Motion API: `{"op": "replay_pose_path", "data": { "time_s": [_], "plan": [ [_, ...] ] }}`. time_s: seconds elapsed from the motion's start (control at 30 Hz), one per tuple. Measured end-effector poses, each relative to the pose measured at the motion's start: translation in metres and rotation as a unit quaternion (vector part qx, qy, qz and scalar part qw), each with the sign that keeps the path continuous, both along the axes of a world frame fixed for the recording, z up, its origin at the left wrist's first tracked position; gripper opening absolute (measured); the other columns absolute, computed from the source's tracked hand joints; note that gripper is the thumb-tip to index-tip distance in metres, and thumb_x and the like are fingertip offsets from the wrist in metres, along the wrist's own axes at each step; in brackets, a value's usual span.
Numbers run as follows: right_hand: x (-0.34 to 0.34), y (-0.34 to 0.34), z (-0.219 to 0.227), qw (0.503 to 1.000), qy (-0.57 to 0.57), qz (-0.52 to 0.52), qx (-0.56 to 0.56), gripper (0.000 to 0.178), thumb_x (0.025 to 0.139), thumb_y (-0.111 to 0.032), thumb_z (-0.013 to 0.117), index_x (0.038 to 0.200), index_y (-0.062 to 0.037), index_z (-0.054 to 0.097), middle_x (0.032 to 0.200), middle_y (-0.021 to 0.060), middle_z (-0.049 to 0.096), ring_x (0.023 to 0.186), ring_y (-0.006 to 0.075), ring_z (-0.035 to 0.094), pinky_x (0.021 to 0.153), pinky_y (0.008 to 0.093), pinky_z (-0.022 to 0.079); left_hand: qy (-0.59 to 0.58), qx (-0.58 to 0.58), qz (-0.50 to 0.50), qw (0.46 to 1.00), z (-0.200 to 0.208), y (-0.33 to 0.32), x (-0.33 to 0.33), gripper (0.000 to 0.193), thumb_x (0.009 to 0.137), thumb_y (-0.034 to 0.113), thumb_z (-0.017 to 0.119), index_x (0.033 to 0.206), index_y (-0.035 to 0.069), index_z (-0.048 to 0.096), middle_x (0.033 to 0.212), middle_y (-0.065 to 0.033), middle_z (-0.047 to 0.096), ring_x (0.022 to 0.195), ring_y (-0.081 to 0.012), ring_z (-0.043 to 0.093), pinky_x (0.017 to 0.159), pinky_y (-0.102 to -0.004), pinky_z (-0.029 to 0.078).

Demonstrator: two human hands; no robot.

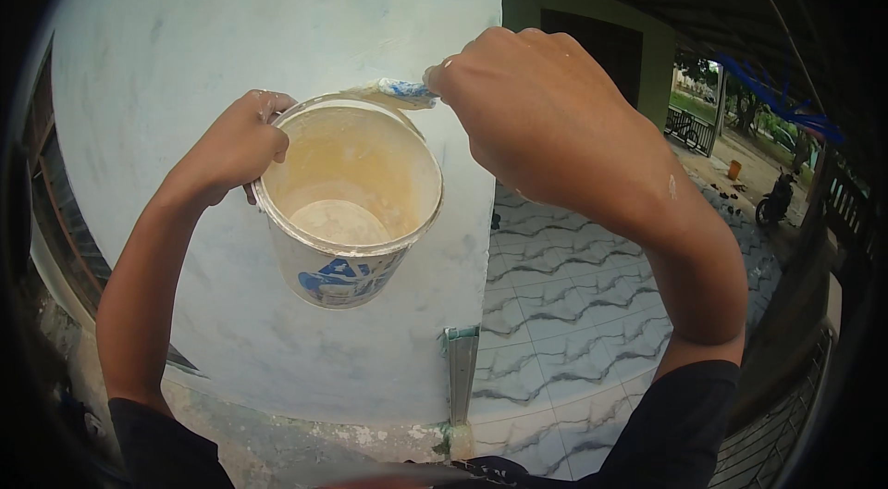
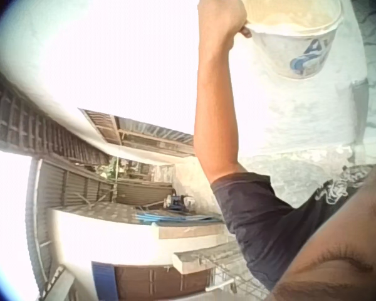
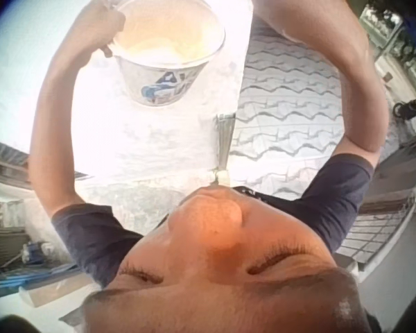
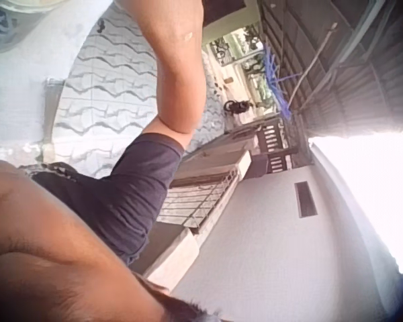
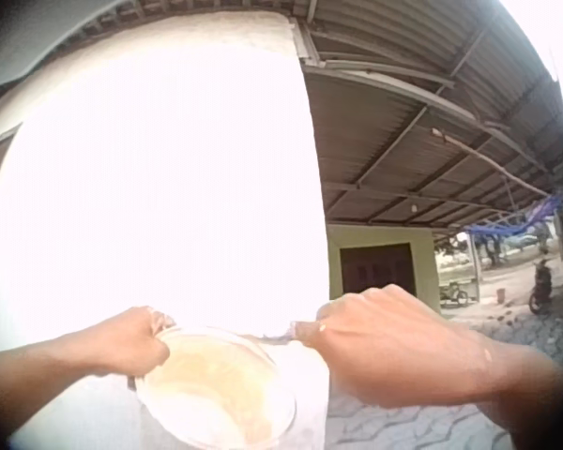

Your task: Painting an exterior wall using a brush and a bucket of paint.

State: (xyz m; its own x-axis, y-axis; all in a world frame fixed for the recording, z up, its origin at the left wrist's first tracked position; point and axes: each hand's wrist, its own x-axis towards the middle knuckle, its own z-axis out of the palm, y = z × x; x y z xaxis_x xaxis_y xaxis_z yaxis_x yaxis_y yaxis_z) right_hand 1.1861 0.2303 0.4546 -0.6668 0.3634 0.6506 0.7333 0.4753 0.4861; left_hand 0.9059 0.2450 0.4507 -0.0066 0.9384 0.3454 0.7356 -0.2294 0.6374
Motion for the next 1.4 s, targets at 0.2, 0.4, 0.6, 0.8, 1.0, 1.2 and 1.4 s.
{"op": "replay_pose_path", "data": {
  "time_s": [0.2, 0.4, 0.6, 0.8, 1.0, 1.2, 1.4],
  "plan": [
    [0.003, -0.032, -0.011, 0.998, 0.012, 0.043, -0.039, 0.019, 0.093, -0.006, 0.067, 0.108, -0.0015, 0.076, 0.077, 0.0122, 0.068, 0.07, 0.0311, 0.065, 0.062, 0.0434, 0.049, 0.061, 0.061, 0.02, 0.996, -0.037, -0.021, -0.028, 0.047, 0.073, -0.001, 0.048, 0.116, -0.013, 0.064, 0.085, -0.0187, 0.068, 0.075, -0.0243, 0.067, 0.073, -0.0366, 0.057],
    [-0.018, -0.046, -0.068, 0.981, -0.063, 0.059, -0.174, 0.03, 0.085, 0.001, 0.068, 0.113, -0.0037, 0.076, 0.08, 0.0095, 0.067, 0.077, 0.0268, 0.066, 0.059, 0.0414, 0.048, 0.058, 0.251, 0.012, 0.966, -0.128, -0.067, -0.04, 0.051, 0.079, -0.01, 0.048, 0.128, -0.01, 0.063, 0.105, -0.031, 0.072, 0.1, -0.0443, 0.073, 0.093, -0.0421, 0.055],
    [-0.043, -0.022, -0.115, 0.957, -0.173, 0.095, -0.211, 0.034, 0.081, 0.001, 0.068, 0.114, -0.0022, 0.076, 0.085, 0.0099, 0.071, 0.086, 0.0225, 0.069, 0.061, 0.0359, 0.055, 0.018, 0.272, 0.068, 0.96, -0.17, -0.08, -0.047, 0.051, 0.08, -0.011, 0.049, 0.128, -0.01, 0.063, 0.112, -0.0286, 0.073, 0.104, -0.0405, 0.074, 0.095, -0.0399, 0.055],
    [-0.081, 0.003, -0.157, 0.944, -0.216, 0.129, -0.215, 0.021, 0.081, -0.003, 0.07, 0.101, 0.0022, 0.074, 0.083, 0.0113, 0.07, 0.087, 0.0222, 0.069, 0.063, 0.0344, 0.057, 0.007, 0.258, 0.082, 0.963, -0.19, -0.089, -0.043, 0.055, 0.082, -0.013, 0.05, 0.136, -0.012, 0.059, 0.125, -0.027, 0.07, 0.117, -0.0302, 0.069, 0.102, -0.0377, 0.052],
    [-0.102, 0.012, -0.183, 0.958, -0.197, 0.14, -0.156, 0.013, 0.082, -0.006, 0.069, 0.09, 0.0045, 0.073, 0.082, 0.0121, 0.071, 0.085, 0.0224, 0.069, 0.062, 0.0334, 0.058, 0.034, 0.314, 0.092, 0.944, -0.198, -0.087, -0.03, 0.054, 0.082, -0.015, 0.05, 0.134, -0.009, 0.062, 0.121, -0.024, 0.073, 0.112, -0.0304, 0.073, 0.097, -0.0369, 0.055],
    [-0.109, 0.023, -0.197, 0.964, -0.194, 0.13, -0.128, 0.013, 0.081, -0.006, 0.069, 0.088, 0.0045, 0.072, 0.083, 0.0138, 0.072, 0.083, 0.0234, 0.071, 0.061, 0.0337, 0.059, 0.026, 0.334, 0.085, 0.939, -0.191, -0.084, -0.024, 0.051, 0.082, -0.016, 0.052, 0.132, -0.008, 0.064, 0.12, -0.0233, 0.073, 0.11, -0.0297, 0.074, 0.096, -0.0372, 0.055],
    [-0.112, 0.01, -0.187, 0.953, -0.197, 0.147, -0.175, 0.014, 0.083, -0.006, 0.067, 0.091, 0.0045, 0.071, 0.085, 0.0134, 0.071, 0.082, 0.0245, 0.071, 0.06, 0.0351, 0.059, 0.01, 0.349, 0.075, 0.934, -0.196, -0.087, -0.044, 0.049, 0.084, -0.014, 0.052, 0.131, -0.008, 0.064, 0.119, -0.0239, 0.073, 0.109, -0.0305, 0.074, 0.096, -0.037, 0.056]
  ]
}}
